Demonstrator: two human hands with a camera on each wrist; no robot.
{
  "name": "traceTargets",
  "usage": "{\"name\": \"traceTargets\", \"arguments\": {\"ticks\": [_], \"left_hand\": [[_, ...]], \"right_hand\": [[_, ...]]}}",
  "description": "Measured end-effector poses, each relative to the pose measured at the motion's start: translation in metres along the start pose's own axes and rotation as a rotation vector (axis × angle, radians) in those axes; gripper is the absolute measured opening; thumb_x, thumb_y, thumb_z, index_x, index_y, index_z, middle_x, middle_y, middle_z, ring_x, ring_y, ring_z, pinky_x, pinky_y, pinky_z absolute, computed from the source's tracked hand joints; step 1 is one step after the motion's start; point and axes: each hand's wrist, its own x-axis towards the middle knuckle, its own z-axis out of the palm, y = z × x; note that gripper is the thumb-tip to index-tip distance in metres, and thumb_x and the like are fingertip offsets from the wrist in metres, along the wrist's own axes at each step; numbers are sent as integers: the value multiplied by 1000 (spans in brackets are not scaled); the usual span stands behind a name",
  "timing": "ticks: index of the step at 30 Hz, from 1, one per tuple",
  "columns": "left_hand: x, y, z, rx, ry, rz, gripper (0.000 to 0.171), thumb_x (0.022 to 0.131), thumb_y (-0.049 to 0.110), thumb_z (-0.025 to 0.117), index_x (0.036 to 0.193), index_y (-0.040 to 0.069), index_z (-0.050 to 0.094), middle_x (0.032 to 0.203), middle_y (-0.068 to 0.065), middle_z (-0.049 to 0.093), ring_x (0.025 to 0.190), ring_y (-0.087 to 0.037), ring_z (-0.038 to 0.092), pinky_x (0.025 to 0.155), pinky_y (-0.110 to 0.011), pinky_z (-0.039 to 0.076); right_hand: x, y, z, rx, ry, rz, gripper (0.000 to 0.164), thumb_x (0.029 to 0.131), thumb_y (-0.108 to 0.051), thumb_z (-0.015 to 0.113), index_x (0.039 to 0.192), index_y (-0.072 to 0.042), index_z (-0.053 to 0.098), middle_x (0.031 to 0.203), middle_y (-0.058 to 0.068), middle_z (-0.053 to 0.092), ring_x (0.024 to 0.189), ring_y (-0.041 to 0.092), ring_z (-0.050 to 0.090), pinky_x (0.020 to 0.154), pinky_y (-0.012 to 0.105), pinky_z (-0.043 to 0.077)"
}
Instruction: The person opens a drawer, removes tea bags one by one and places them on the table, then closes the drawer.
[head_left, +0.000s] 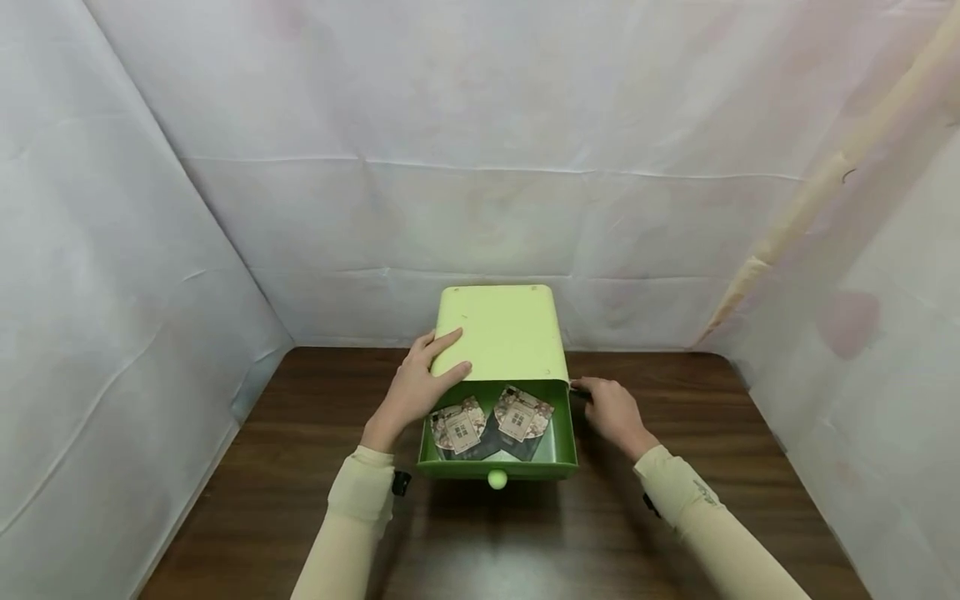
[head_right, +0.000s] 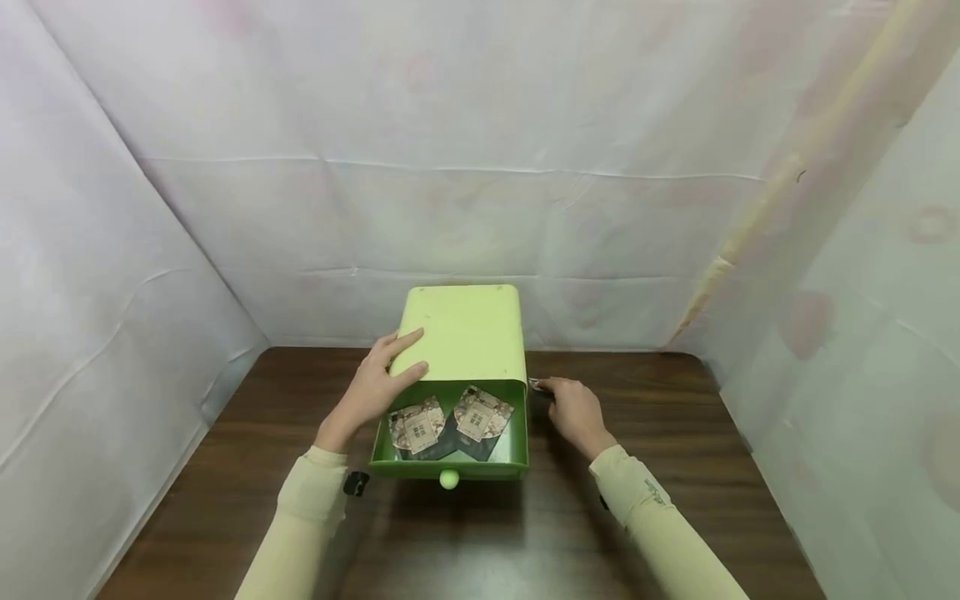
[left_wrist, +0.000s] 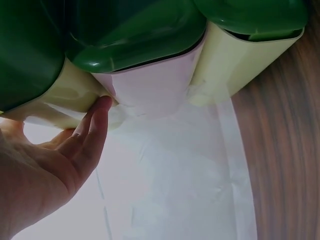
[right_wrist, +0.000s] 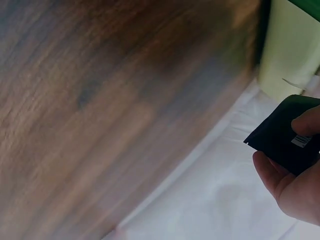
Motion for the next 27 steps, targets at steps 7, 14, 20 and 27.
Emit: {"name": "traceTargets", "arguments": {"ticks": [7, 14, 20, 27], "left_hand": [[12, 9, 8, -13, -45, 25, 66, 83, 73, 55, 143, 53, 36, 156, 0, 22, 136, -32, 33, 96, -60, 37], [20, 17, 19, -32, -105, 31, 67, 83, 74, 55, 143, 52, 37, 156, 2, 23, 136, -30, 33, 98, -56, 37], [19, 18, 20, -28, -87, 37, 65, 83, 73, 55, 143, 53, 38, 154, 3, 24, 134, -29, 34, 97, -56, 38], [15, 16, 18, -11, -77, 46, 65, 83, 74, 54, 142, 53, 37, 154, 0, 25, 132, -30, 36, 94, -57, 40]], "right_hand": [[-8, 22, 3, -7, -23, 63, 43, 79, 11, 59, 117, -6, 70, 108, 16, 69, 68, 24, 60, 49, 35, 40], [-25, 38, 8, -23, -66, 130, 42, 78, 11, 56, 116, -3, 70, 104, 18, 69, 54, 19, 46, 43, 33, 34], [-34, 43, 15, 11, -87, 109, 44, 75, 11, 58, 114, -1, 71, 105, 17, 70, 71, 27, 63, 50, 37, 42], [-37, 42, 13, 102, -225, 87, 49, 76, 4, 65, 125, 3, 63, 122, 22, 62, 104, 39, 62, 67, 42, 48]]}}
